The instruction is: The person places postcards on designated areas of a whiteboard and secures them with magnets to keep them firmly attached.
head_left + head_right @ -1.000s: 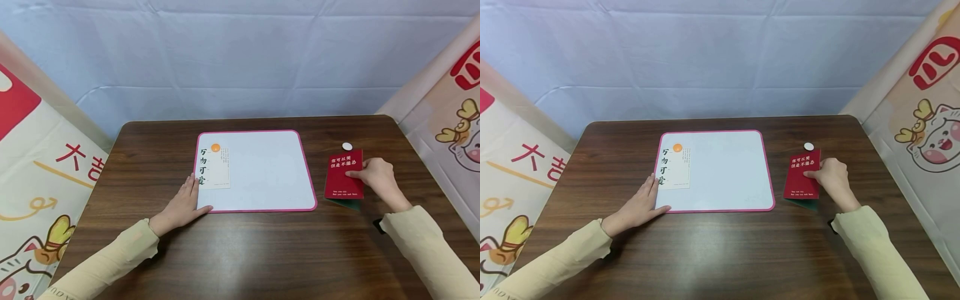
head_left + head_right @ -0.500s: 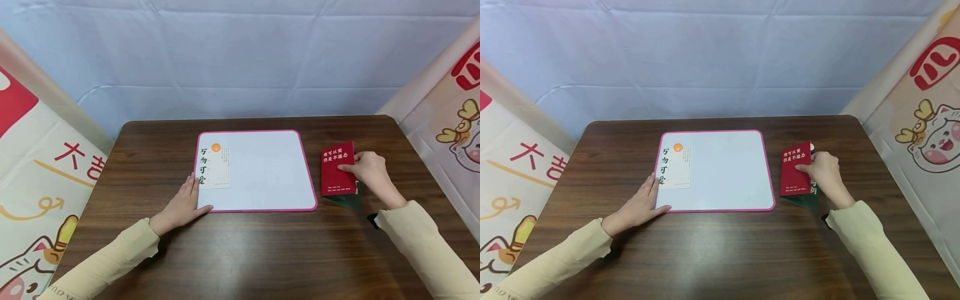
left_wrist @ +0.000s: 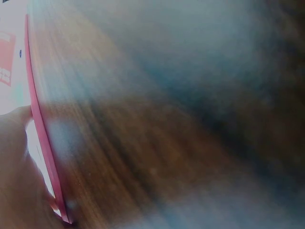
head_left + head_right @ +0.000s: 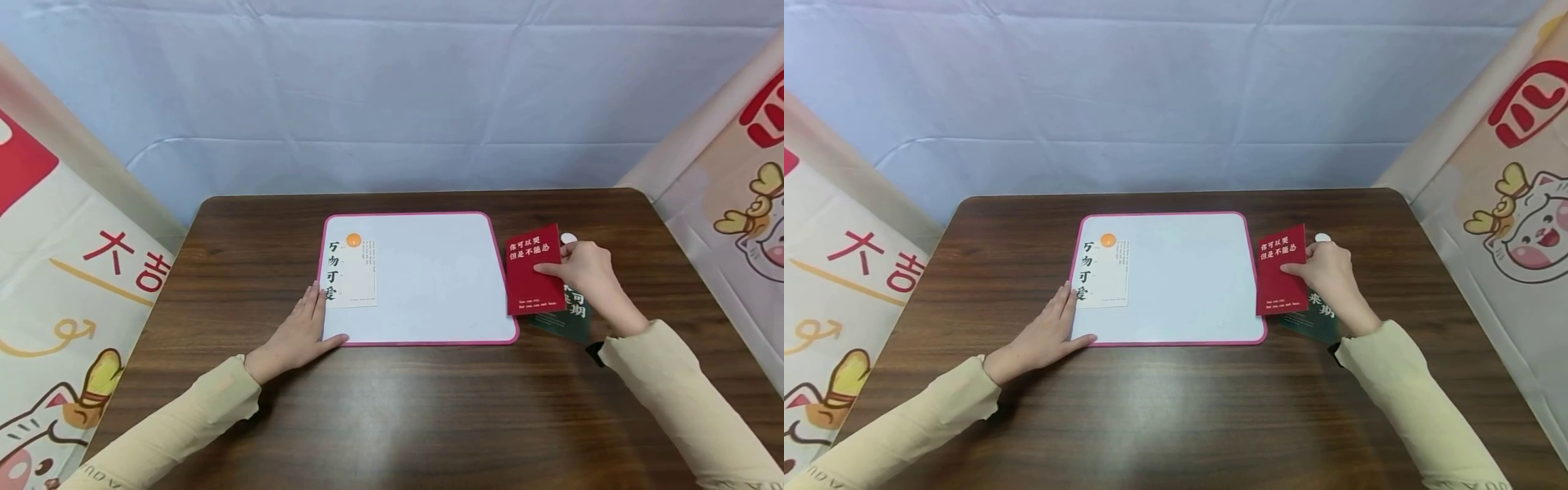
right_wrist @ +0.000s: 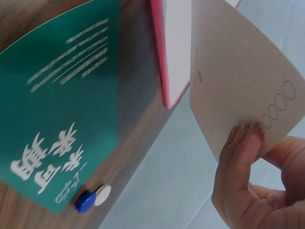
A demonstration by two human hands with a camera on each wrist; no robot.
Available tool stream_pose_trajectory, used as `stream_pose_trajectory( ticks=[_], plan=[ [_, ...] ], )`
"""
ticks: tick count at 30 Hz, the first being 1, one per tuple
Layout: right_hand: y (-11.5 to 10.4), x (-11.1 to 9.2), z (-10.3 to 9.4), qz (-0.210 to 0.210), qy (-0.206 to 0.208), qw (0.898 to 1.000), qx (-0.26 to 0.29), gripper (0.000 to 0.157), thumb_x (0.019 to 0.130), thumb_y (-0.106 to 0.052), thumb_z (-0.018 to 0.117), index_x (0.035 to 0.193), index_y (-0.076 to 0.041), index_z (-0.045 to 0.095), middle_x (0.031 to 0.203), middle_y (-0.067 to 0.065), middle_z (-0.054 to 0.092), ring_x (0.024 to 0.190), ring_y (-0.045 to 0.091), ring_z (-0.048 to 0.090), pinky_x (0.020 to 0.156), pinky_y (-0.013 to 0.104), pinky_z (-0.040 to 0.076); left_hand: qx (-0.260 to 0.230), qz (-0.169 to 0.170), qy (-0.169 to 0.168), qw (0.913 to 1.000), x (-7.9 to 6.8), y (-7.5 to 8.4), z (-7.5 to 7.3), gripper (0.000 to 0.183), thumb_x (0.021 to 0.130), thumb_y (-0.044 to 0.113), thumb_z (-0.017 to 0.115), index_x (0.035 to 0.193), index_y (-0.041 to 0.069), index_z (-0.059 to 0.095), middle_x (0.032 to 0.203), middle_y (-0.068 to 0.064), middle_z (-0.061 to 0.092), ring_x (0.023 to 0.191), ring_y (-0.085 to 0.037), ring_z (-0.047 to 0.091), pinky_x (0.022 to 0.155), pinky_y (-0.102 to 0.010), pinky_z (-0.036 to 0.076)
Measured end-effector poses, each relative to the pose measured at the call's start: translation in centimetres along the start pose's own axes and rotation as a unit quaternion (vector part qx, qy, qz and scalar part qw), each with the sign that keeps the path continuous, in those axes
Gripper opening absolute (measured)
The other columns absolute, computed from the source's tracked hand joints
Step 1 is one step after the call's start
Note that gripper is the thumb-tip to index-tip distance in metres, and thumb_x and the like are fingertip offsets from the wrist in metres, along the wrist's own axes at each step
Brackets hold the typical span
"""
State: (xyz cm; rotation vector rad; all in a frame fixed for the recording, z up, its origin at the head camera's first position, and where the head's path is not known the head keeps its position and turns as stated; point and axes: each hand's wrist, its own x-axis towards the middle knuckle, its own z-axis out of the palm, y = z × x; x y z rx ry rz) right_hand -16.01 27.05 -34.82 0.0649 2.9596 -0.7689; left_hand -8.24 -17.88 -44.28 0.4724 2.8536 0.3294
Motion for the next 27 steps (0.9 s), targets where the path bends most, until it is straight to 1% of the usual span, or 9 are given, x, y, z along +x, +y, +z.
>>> stream_pose_trajectory(
  ticks=[6, 9, 14, 17, 22, 27],
  plan=[
    [-1.0, 0.2, 0.4, -0.011, -0.002, 1.0, 0.007, 0.039, 0.077, -0.025, 0.072, 0.084, 0.011, 0.06, 0.067, 0.017, 0.061, 0.055, 0.023, 0.058, 0.049, 0.026, 0.045, 0.002, 0.0, -0.001, 1.0, 0.0, 0.1, -0.1, 0.1, 0.085, 0.067, 0.038, 0.142, -0.008, 0.005, 0.15, -0.023, -0.003, 0.138, -0.033, 0.001, 0.108, -0.045, 0.016],
    [-1.4, 0.3, 0.7, -0.015, -0.004, 1.0, 0.009, 0.038, 0.077, -0.025, 0.072, 0.082, 0.01, 0.06, 0.066, 0.015, 0.061, 0.055, 0.025, 0.059, 0.049, 0.026, 0.045, 0.002, -0.001, -0.002, 1.0, 0.0, 0.1, -0.2, 0.1, 0.084, 0.067, 0.038, 0.142, -0.008, 0.005, 0.15, -0.022, -0.003, 0.138, -0.033, 0.001, 0.108, -0.045, 0.016],
    [-2.2, 0.5, 1.1, -0.013, -0.008, 1.0, 0.016, 0.039, 0.077, -0.026, 0.072, 0.086, 0.01, 0.06, 0.068, 0.017, 0.063, 0.06, 0.027, 0.061, 0.052, 0.028, 0.047, 0.0, -0.001, -0.004, 1.0, -0.1, 0.2, -0.3, 0.1, 0.084, 0.067, 0.039, 0.142, -0.008, 0.005, 0.15, -0.023, -0.003, 0.138, -0.033, 0.001, 0.108, -0.045, 0.016],
    [-2.7, 0.7, 1.4, -0.007, -0.009, 1.0, 0.024, 0.041, 0.077, -0.027, 0.072, 0.09, 0.01, 0.059, 0.073, 0.019, 0.064, 0.064, 0.029, 0.063, 0.055, 0.032, 0.05, 0.002, 0.0, -0.003, 1.0, -0.1, 0.2, -0.3, 0.099, 0.085, 0.066, 0.039, 0.142, -0.008, 0.007, 0.15, -0.023, -0.002, 0.138, -0.033, 0.001, 0.108, -0.045, 0.016],
    [-3.5, 0.9, 2.0, 0.01, -0.018, 0.999, 0.046, 0.046, 0.078, -0.029, 0.071, 0.098, 0.01, 0.056, 0.083, 0.023, 0.064, 0.071, 0.032, 0.064, 0.059, 0.033, 0.053, 0.004, 0.002, -0.001, 1.0, -0.2, 0.2, -0.3, 0.099, 0.085, 0.066, 0.04, 0.142, -0.008, 0.008, 0.15, -0.023, -0.001, 0.138, -0.034, 0.002, 0.108, -0.045, 0.017],
    [-4.3, 1.2, 2.6, 0.02, -0.021, 0.998, 0.057, 0.047, 0.079, -0.03, 0.07, 0.101, 0.009, 0.056, 0.087, 0.024, 0.064, 0.075, 0.033, 0.064, 0.061, 0.034, 0.053, 0.006, 0.005, 0.001, 1.0, -0.2, 0.2, -0.3, 0.098, 0.085, 0.065, 0.04, 0.142, -0.009, 0.008, 0.149, -0.024, -0.002, 0.138, -0.034, 0.002, 0.108, -0.045, 0.016]
  ],
)
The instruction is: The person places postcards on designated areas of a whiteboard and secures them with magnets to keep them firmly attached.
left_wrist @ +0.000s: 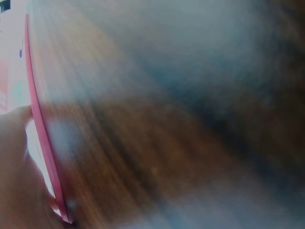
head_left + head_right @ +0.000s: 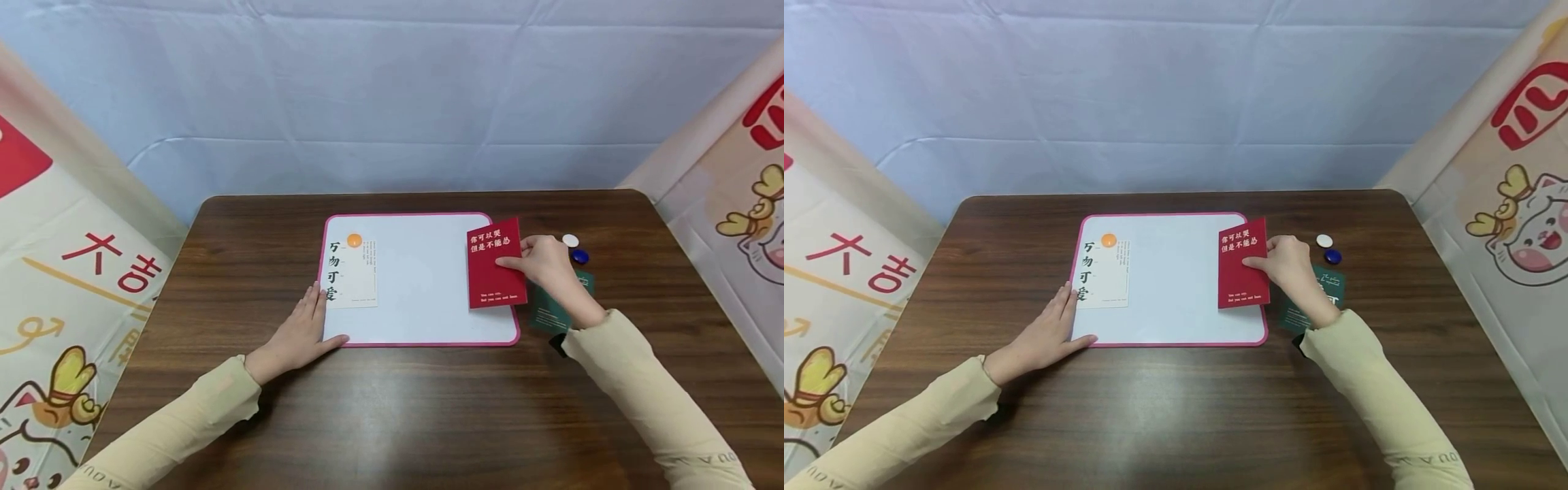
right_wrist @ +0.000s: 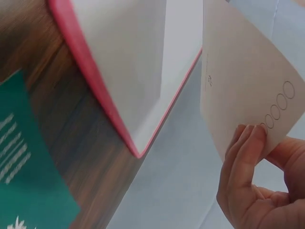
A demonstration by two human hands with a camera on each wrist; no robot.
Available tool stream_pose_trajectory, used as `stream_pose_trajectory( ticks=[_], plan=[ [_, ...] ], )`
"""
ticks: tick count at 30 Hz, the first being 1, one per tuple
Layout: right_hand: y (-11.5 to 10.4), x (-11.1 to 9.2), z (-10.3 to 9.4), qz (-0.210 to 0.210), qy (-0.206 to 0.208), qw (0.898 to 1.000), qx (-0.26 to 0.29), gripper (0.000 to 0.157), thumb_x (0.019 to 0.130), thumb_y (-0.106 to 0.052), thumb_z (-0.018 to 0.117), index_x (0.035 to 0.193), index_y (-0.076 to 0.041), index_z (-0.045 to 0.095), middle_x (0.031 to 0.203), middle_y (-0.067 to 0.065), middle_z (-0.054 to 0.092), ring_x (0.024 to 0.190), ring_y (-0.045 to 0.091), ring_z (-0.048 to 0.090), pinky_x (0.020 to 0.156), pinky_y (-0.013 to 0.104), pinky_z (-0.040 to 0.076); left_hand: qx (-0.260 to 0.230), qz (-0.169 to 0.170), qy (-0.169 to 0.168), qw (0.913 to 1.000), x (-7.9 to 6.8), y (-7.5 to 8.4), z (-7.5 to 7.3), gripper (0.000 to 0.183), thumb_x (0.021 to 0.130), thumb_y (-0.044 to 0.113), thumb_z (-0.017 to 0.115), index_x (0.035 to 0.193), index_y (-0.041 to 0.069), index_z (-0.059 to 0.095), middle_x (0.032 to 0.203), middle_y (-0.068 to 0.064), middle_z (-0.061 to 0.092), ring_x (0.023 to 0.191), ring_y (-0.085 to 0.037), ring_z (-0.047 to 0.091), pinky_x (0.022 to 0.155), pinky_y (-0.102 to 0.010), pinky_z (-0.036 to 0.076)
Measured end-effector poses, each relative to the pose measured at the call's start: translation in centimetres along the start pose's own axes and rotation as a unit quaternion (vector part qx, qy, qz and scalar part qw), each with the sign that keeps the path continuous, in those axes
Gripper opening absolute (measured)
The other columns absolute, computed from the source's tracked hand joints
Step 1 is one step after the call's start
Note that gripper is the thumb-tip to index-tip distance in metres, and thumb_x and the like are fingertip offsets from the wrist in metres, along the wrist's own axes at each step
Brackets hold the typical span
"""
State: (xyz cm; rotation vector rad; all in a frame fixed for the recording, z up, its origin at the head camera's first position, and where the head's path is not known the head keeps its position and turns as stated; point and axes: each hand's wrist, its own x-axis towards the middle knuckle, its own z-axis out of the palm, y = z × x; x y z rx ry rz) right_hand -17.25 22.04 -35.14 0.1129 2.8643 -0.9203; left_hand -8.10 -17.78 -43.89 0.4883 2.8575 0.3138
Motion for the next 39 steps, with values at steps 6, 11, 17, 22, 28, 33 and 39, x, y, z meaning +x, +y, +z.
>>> stream_pose_trajectory(
  ticks=[6, 11, 17, 22, 28, 33, 39],
  plan=[
    [-0.8, 0.3, 1.0, 0.003, -0.007, 1.0, 0.01, 0.05, 0.079, -0.031, 0.07, 0.106, 0.009, 0.055, 0.09, 0.023, 0.064, 0.08, 0.034, 0.064, 0.067, 0.038, 0.053, -0.001, -0.002, -0.001, 1.0, 0.0, 0.0, 0.1, 0.098, 0.085, 0.064, 0.04, 0.142, -0.009, 0.008, 0.149, -0.024, -0.002, 0.138, -0.034, 0.001, 0.108, -0.045, 0.016],
    [-1.4, 0.5, 1.8, 0.007, -0.015, 1.0, 0.025, 0.054, 0.079, -0.032, 0.07, 0.11, 0.009, 0.054, 0.093, 0.023, 0.064, 0.082, 0.034, 0.064, 0.07, 0.039, 0.053, -0.002, -0.004, -0.001, 1.0, 0.0, 0.0, 0.2, 0.098, 0.085, 0.065, 0.041, 0.142, -0.009, 0.008, 0.15, -0.023, -0.002, 0.138, -0.033, 0.001, 0.108, -0.045, 0.016],
    [-2.1, 0.9, 2.6, 0.019, -0.025, 0.999, 0.042, 0.054, 0.079, -0.033, 0.07, 0.111, 0.008, 0.054, 0.095, 0.023, 0.064, 0.084, 0.032, 0.064, 0.07, 0.037, 0.053, -0.005, -0.003, 0.0, 1.0, 0.0, 0.1, 0.1, 0.098, 0.085, 0.065, 0.041, 0.142, -0.009, 0.008, 0.149, -0.024, -0.002, 0.137, -0.034, 0.002, 0.108, -0.045, 0.017],
    [-2.5, 1.2, 3.3, 0.024, -0.021, 0.998, 0.046, 0.053, 0.078, -0.032, 0.071, 0.11, 0.006, 0.056, 0.094, 0.021, 0.065, 0.083, 0.031, 0.064, 0.069, 0.034, 0.052, -0.007, -0.005, 0.001, 1.0, 0.0, 0.1, 0.0, 0.099, 0.085, 0.065, 0.041, 0.142, -0.009, 0.008, 0.15, -0.023, -0.001, 0.138, -0.034, 0.002, 0.108, -0.045, 0.017],
    [-2.9, 1.4, 3.7, 0.032, -0.029, 0.997, 0.058, 0.053, 0.077, -0.033, 0.072, 0.111, 0.004, 0.056, 0.097, 0.019, 0.065, 0.086, 0.03, 0.063, 0.071, 0.034, 0.052, -0.005, -0.008, 0.001, 1.0, -0.2, 0.3, -0.2, 0.099, 0.085, 0.065, 0.041, 0.142, -0.008, 0.008, 0.15, -0.023, -0.001, 0.138, -0.034, 0.003, 0.108, -0.045, 0.017],
    [-3.4, 1.5, 4.2, 0.037, -0.041, 0.996, 0.066, 0.051, 0.077, -0.034, 0.072, 0.108, 0.003, 0.057, 0.094, 0.017, 0.065, 0.083, 0.028, 0.063, 0.071, 0.032, 0.051, -0.006, -0.008, 0.0, 0.9999, -0.2, 0.3, -0.2, 0.099, 0.084, 0.065, 0.041, 0.142, -0.008, 0.007, 0.15, -0.022, -0.001, 0.138, -0.033, 0.002, 0.108, -0.045, 0.017],
    [-3.9, 1.8, 4.8, 0.035, -0.051, 0.995, 0.074, 0.048, 0.078, -0.035, 0.071, 0.104, 0.002, 0.058, 0.088, 0.016, 0.065, 0.071, 0.02, 0.061, 0.061, 0.023, 0.047, -0.005, -0.009, -0.002, 0.9999, -0.1, 0.2, -0.1, 0.1, 0.084, 0.066, 0.041, 0.142, -0.008, 0.007, 0.15, -0.022, -0.001, 0.138, -0.033, 0.002, 0.108, -0.045, 0.017]
  ],
)
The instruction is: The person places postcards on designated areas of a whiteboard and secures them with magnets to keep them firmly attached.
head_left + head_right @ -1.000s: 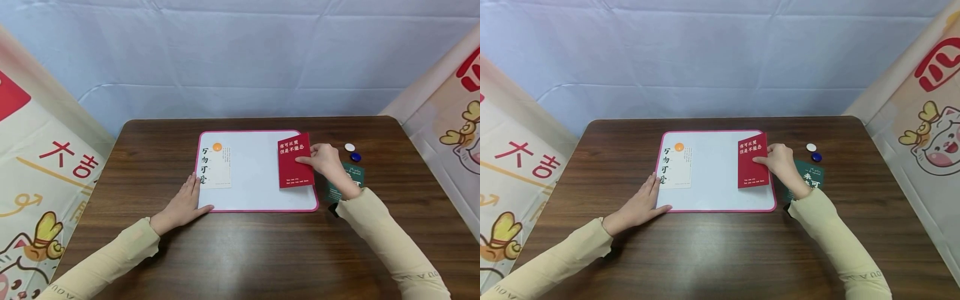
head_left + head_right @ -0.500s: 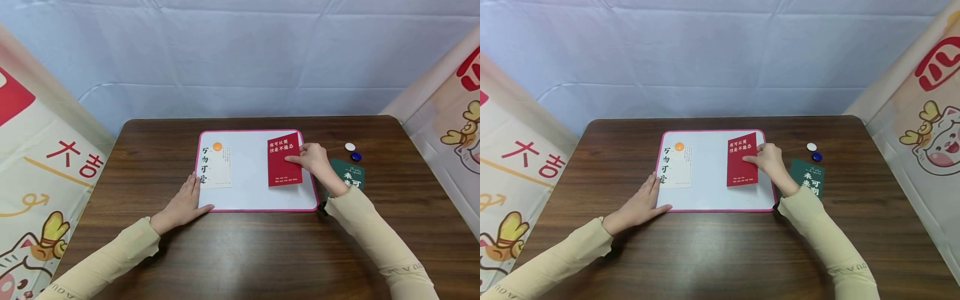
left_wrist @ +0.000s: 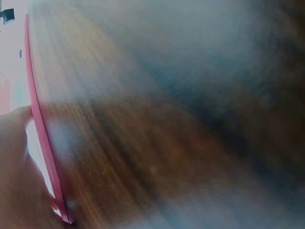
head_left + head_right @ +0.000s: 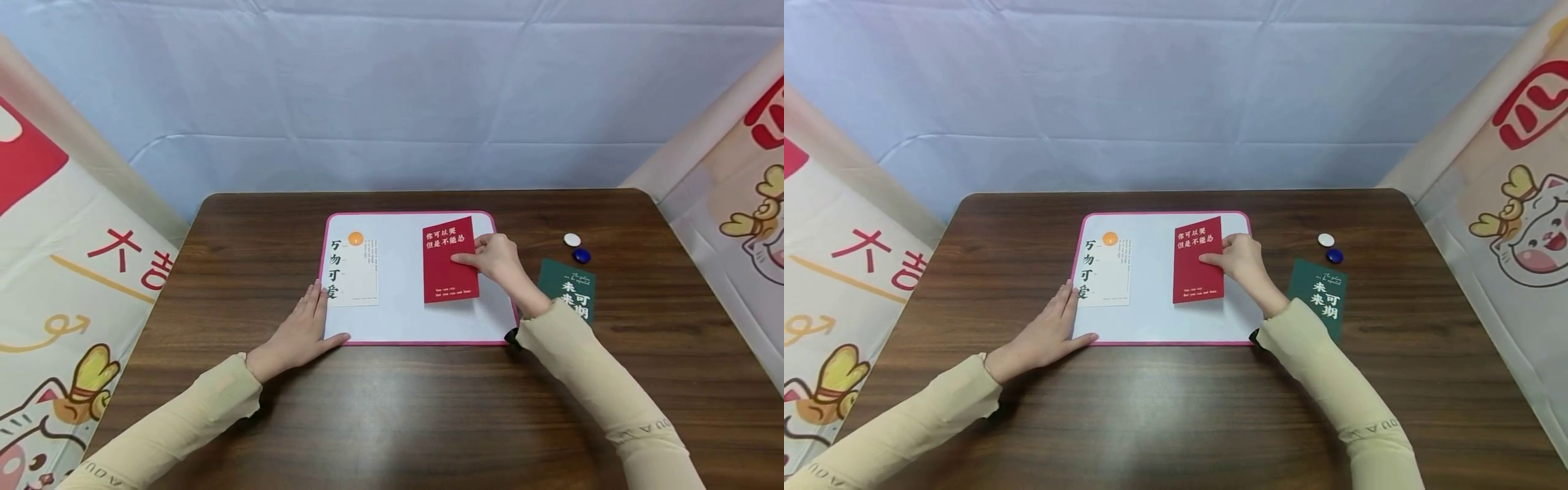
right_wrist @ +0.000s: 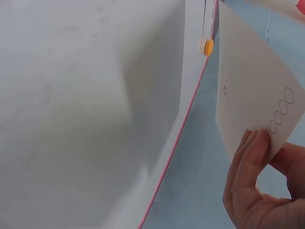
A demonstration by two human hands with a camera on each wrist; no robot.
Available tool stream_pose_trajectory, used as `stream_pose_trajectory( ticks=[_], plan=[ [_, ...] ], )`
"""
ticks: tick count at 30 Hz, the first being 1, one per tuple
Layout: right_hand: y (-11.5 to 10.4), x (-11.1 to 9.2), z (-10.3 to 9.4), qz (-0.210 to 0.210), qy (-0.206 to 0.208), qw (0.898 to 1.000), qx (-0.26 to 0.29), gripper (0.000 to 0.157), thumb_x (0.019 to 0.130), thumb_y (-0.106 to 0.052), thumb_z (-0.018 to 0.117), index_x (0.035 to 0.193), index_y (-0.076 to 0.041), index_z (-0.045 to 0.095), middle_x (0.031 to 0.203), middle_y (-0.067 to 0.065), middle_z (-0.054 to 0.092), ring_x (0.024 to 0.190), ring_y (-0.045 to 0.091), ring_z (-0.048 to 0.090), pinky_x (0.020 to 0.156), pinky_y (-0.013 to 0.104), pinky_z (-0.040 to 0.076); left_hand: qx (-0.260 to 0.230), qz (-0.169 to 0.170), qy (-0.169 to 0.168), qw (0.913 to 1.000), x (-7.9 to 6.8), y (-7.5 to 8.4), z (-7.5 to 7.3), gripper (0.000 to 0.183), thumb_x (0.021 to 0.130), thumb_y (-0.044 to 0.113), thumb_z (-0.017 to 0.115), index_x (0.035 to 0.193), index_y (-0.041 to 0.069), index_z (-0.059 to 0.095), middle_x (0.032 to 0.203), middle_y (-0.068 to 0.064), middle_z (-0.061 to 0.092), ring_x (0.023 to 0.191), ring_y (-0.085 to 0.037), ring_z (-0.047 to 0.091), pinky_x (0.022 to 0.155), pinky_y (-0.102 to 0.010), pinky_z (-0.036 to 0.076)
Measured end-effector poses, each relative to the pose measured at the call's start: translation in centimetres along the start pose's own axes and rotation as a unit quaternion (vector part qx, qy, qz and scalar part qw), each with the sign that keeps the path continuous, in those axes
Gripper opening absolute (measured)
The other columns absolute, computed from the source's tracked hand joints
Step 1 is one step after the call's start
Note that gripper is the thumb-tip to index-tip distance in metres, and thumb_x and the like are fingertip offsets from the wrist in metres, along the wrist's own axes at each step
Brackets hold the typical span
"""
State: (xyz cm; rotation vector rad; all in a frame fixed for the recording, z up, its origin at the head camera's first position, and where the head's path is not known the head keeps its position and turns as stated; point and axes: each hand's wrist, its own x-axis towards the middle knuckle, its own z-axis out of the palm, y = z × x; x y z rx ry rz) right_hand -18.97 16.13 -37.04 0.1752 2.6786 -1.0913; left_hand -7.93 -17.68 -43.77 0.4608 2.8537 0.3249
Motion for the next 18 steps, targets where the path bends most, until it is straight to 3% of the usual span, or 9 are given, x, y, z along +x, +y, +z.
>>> stream_pose_trajectory(
  ticks=[14, 18],
  plan=[
    [-0.5, 0.8, 1.7, 0.005, -0.021, 0.999, 0.029, 0.042, 0.078, -0.034, 0.071, 0.098, 0.002, 0.059, 0.08, 0.013, 0.065, 0.065, 0.017, 0.06, 0.056, 0.021, 0.044, -0.002, 0.002, 0.005, 1.0, 0.0, 0.0, 0.1, 0.099, 0.085, 0.064, 0.042, 0.142, -0.009, 0.007, 0.149, -0.024, -0.001, 0.137, -0.034, 0.002, 0.108, -0.046, 0.016],
    [-0.8, 0.9, 2.1, 0.013, -0.023, 0.999, 0.033, 0.043, 0.078, -0.033, 0.072, 0.1, 0.001, 0.058, 0.085, 0.014, 0.065, 0.071, 0.02, 0.063, 0.058, 0.021, 0.045, -0.001, 0.003, 0.006, 1.0, 0.1, 0.0, 0.2, 0.099, 0.085, 0.064, 0.042, 0.142, -0.009, 0.007, 0.149, -0.024, -0.001, 0.137, -0.034, 0.002, 0.108, -0.046, 0.017]
  ],
)
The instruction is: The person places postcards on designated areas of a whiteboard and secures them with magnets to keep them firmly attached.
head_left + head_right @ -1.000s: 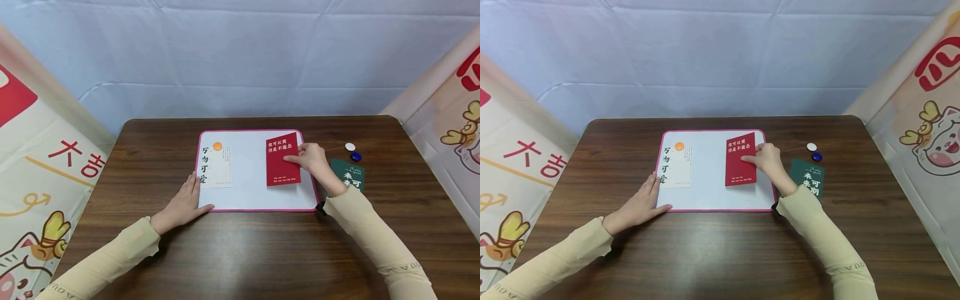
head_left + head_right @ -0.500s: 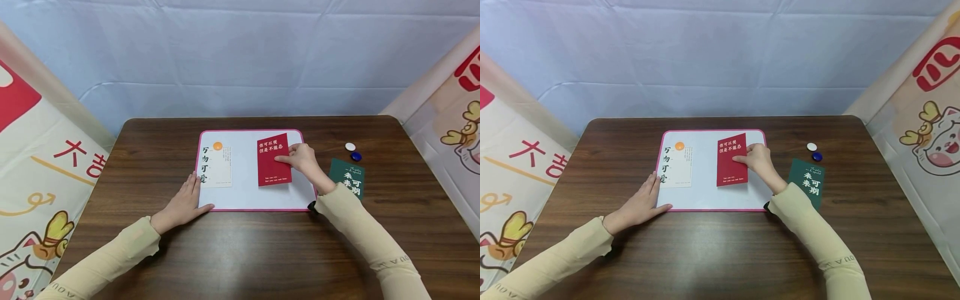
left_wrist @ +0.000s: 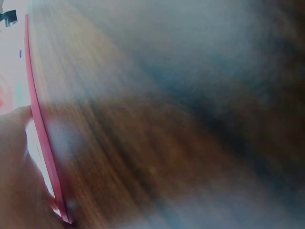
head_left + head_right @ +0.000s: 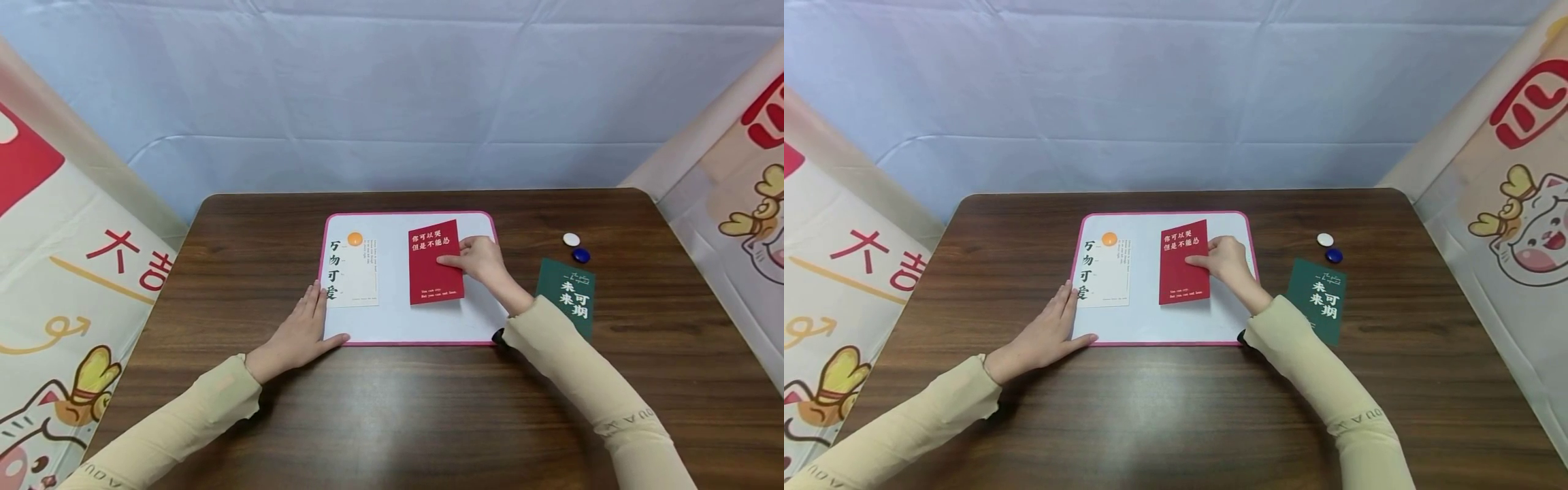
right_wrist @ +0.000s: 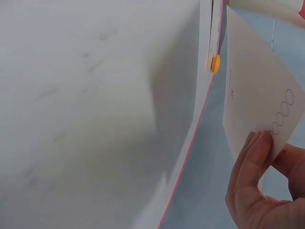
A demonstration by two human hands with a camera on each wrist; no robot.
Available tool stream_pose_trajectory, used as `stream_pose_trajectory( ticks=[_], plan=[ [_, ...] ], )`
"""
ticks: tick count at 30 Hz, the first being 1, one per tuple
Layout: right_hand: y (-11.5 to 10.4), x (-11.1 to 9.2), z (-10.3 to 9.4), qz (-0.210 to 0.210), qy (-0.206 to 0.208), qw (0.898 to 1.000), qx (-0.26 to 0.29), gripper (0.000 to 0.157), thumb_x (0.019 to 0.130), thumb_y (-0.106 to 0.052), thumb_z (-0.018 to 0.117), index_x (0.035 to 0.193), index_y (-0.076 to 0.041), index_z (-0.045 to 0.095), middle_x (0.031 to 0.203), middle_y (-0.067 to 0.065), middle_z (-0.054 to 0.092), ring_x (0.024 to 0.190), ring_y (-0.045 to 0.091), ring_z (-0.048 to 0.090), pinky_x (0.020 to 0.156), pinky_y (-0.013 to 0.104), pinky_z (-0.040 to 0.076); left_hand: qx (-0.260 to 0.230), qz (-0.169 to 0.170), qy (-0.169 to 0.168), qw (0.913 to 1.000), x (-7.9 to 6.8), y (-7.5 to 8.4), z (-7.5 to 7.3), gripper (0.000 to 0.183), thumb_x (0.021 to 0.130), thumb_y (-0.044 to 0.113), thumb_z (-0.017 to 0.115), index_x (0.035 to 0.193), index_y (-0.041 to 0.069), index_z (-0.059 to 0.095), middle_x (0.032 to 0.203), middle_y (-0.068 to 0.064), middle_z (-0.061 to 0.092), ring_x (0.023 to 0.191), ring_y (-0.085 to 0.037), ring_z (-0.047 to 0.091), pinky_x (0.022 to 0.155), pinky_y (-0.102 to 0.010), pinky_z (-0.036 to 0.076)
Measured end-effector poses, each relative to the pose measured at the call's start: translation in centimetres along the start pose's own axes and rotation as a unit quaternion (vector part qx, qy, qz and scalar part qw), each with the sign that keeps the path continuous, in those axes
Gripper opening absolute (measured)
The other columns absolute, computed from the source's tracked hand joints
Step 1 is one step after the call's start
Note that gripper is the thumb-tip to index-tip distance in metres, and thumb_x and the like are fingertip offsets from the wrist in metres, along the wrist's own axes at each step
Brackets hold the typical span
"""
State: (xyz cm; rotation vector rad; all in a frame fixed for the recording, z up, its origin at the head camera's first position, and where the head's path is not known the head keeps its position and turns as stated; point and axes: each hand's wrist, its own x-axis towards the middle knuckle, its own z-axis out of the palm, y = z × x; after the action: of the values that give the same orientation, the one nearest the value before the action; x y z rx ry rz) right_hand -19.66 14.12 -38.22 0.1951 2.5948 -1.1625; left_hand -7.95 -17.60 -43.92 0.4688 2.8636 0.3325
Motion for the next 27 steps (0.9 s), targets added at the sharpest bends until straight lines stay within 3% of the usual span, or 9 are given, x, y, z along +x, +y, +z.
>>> stream_pose_trajectory(
  ticks=[6, 27],
  plan=[
    [-0.4, 0.3, 0.6, 0.011, -0.012, 1.0, 0.019, 0.043, 0.079, -0.03, 0.071, 0.104, 0.001, 0.056, 0.092, 0.016, 0.065, 0.079, 0.024, 0.065, 0.062, 0.022, 0.047, -0.001, 0.001, -0.001, 1.0, 0.1, -0.1, 0.1, 0.099, 0.085, 0.064, 0.042, 0.142, -0.009, 0.007, 0.149, -0.024, -0.001, 0.137, -0.034, 0.002, 0.108, -0.046, 0.017],
    [-1.5, 1.4, 2.6, -0.004, -0.031, 0.999, 0.019, 0.042, 0.078, -0.026, 0.073, 0.103, 0.002, 0.056, 0.091, 0.016, 0.064, 0.082, 0.025, 0.065, 0.067, 0.026, 0.05, -0.005, 0.002, -0.003, 1.0, 0.4, -0.4, 0.3, 0.1, 0.085, 0.065, 0.041, 0.142, -0.008, 0.006, 0.149, -0.024, -0.002, 0.137, -0.034, 0.002, 0.108, -0.046, 0.017]
  ],
)
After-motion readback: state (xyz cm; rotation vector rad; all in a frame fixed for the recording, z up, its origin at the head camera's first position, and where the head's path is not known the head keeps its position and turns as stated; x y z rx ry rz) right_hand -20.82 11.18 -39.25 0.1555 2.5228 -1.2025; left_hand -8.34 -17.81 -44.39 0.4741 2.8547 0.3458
